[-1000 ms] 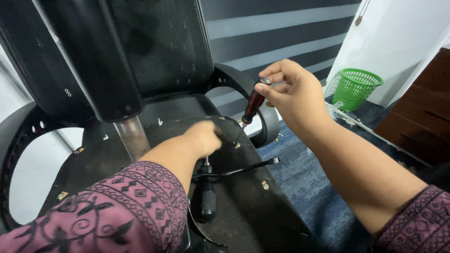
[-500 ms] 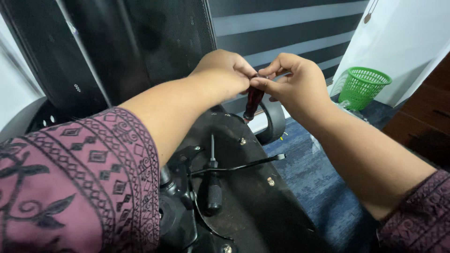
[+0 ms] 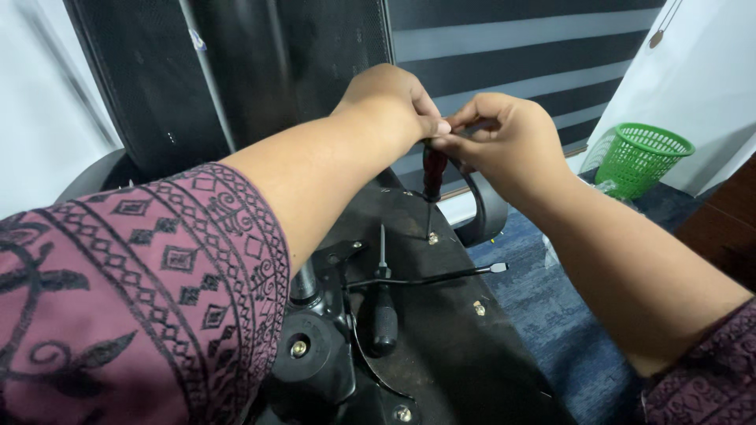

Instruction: The person uses a screwdriver to tighten screws on the underside of an office chair seat, securing the central gas-lift mechanism and the seat frame. The person works on multiple screws around the central column and the seat base.

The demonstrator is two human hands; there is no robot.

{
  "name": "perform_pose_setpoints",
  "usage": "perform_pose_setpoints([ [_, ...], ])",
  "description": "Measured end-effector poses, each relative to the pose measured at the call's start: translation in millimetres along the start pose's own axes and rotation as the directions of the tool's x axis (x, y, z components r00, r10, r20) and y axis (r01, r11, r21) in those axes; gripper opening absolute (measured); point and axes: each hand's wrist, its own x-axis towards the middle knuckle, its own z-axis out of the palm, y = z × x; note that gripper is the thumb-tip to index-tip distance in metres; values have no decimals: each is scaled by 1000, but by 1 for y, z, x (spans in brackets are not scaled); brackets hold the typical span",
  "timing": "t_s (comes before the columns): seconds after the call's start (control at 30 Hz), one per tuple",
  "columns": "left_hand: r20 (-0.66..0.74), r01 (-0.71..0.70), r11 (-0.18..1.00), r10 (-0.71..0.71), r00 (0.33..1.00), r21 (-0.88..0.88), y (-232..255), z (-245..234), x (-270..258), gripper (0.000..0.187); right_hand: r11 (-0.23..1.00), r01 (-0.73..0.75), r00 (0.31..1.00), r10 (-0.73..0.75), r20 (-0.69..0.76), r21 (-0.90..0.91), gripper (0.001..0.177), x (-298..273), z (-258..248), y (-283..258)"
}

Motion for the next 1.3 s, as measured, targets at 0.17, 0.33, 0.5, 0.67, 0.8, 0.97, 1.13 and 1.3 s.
perform_pose_setpoints([
  [0.17, 48, 101, 987, -96, 994, -128, -1, 6, 1, 21, 974, 169, 985, -173, -16, -148, 18, -2, 6, 8],
  [0.33, 96, -55, 996, 48, 994, 70, 0, -8, 8, 30, 964, 153, 984, -168, 52, 216, 15, 5, 4, 15],
  [0.5, 204, -236, 965, 209, 957, 118, -5, -6, 10, 44, 952, 48, 996, -69, 59, 303, 12, 5, -5, 22],
  [0.67, 264, -303, 953, 294, 919, -4, -9, -4, 5, 49, 957, -38, 998, 23, 56, 289, 8, -2, -14, 15],
  [0.8, 219, -402, 915, 391, 894, 9, -11, -3, -2, 56, 963, -78, 995, 59, 79, 259, 8, -4, -19, 8],
  [0.97, 235, -372, 925, 345, 909, 82, -6, -5, -7, 59, 999, -40, 999, 40, 5, 30, 22, -8, -17, 3],
  [1.13, 229, -343, 934, 315, 921, 94, -2, -5, -8, 59, 994, 35, 999, -34, -10, 100, 11, -9, -17, 5],
  [1.3, 247, -340, 939, 318, 915, 52, -5, 1, -4, 63, 978, 104, 988, -123, -98, -180, 23, -13, -13, 8],
])
